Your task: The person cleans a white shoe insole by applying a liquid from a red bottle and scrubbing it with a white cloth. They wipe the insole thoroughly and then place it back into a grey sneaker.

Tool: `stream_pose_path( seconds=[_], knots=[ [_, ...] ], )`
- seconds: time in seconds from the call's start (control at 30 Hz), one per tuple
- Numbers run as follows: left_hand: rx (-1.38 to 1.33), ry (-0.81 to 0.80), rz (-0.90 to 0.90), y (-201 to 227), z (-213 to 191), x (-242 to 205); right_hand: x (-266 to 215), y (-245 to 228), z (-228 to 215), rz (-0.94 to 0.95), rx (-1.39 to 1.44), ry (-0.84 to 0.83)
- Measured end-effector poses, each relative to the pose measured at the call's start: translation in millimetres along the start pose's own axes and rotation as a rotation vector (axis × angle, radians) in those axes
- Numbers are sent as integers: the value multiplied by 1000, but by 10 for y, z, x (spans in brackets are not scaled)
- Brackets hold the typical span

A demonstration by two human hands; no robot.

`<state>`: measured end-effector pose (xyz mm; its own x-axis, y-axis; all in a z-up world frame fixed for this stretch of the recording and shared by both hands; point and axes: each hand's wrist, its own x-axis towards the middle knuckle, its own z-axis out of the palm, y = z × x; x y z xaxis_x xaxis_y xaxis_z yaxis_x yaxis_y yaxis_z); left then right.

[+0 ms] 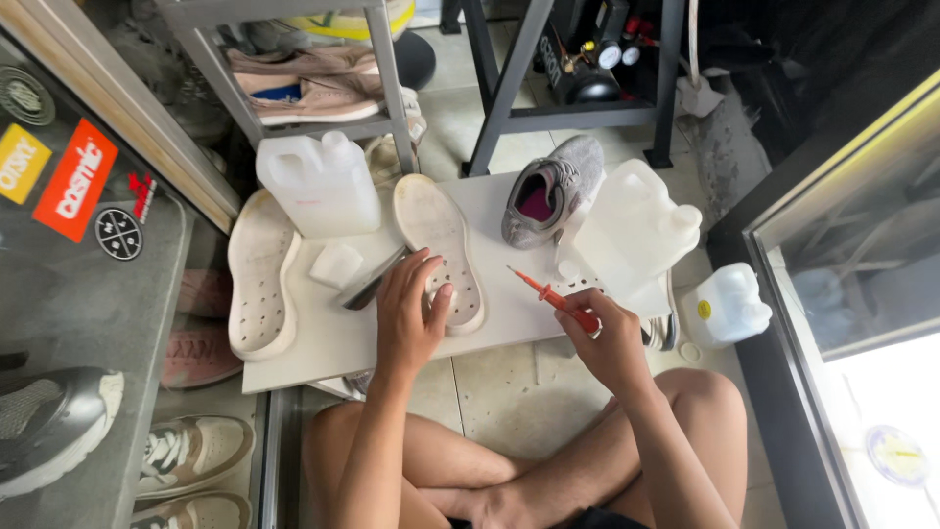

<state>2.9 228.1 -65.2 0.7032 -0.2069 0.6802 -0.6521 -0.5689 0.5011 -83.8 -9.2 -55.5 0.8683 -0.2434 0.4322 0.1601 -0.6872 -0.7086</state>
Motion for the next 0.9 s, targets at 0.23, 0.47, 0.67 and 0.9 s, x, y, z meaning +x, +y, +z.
stream_pose_path(
  seconds=[0.23, 0.47, 0.67, 0.9],
  knots=[
    [-75, -132, -92, -119, 78, -88, -179, 209, -151, -58, 38, -202],
    [-77, -164, -191, -89, 56, -106, -366, 289, -24, 37, 6, -772],
    [-65, -134, -139, -156, 92, -137, -561, 1072, 599, -135, -681, -1049],
    [-21, -124, -132, -119, 96, -160, -525, 1738, 651, -659, -970, -927]
  ],
)
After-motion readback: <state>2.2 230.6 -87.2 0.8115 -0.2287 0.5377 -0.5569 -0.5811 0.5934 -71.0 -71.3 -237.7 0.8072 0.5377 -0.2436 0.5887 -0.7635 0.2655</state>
